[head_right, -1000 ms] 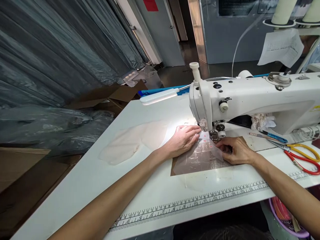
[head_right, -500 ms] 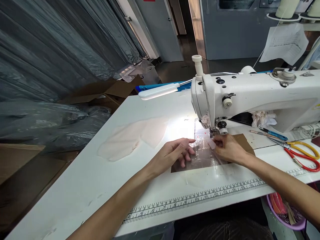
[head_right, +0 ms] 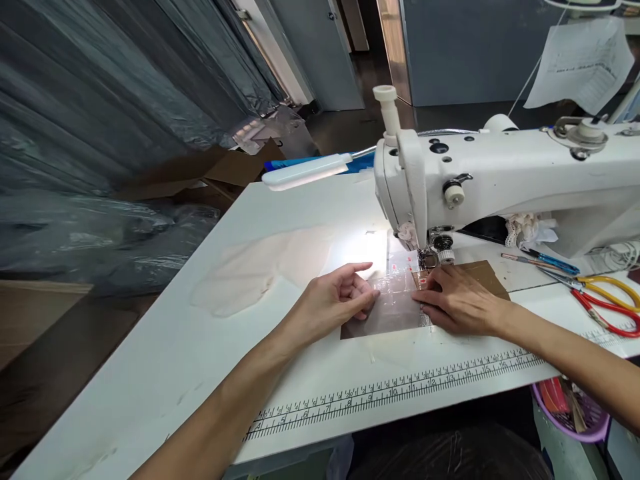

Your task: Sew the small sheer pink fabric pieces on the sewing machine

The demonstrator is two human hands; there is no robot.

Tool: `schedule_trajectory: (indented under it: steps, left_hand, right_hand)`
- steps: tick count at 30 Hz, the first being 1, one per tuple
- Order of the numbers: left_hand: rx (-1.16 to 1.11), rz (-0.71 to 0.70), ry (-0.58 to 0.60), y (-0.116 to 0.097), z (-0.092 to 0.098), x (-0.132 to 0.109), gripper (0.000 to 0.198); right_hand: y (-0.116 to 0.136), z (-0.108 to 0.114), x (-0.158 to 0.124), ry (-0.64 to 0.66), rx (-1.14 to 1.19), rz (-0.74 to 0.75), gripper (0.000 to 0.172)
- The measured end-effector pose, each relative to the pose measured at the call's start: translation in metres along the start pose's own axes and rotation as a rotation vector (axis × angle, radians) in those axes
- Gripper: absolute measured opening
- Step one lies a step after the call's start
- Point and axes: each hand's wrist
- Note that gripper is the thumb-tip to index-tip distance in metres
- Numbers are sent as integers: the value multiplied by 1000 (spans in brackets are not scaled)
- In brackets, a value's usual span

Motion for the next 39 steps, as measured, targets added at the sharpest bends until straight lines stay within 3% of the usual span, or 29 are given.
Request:
schedule_trajectory:
  steps: [3,10,15,28,39]
  left_hand:
    - [-15,-20,-89,1,-5,5,56]
    - [-78,11,-124,-1,-11,8,62]
    - [-129,56,-110,-3,-11,9,68]
    - [-130,82,-148,-5,-14,9,69]
    - [-171,91,-143,-3,-12,10,60]
  right_hand:
    - [-8,-2,3,20,-38,-35,32]
    - [-22,2,5,-21,244,-124,35]
    - [-24,-7,-1,-94,221,-18,33]
    - [-23,-11,-3,-167,213,0,32]
    - [-21,-5,-8,-74,141,130,31]
Point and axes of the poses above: each hand's wrist, its own x-axis towards the middle knuckle, its own z-axis out of the back of the hand, y = z × x, and after that the axes turned 3 degrees about x, right-handed
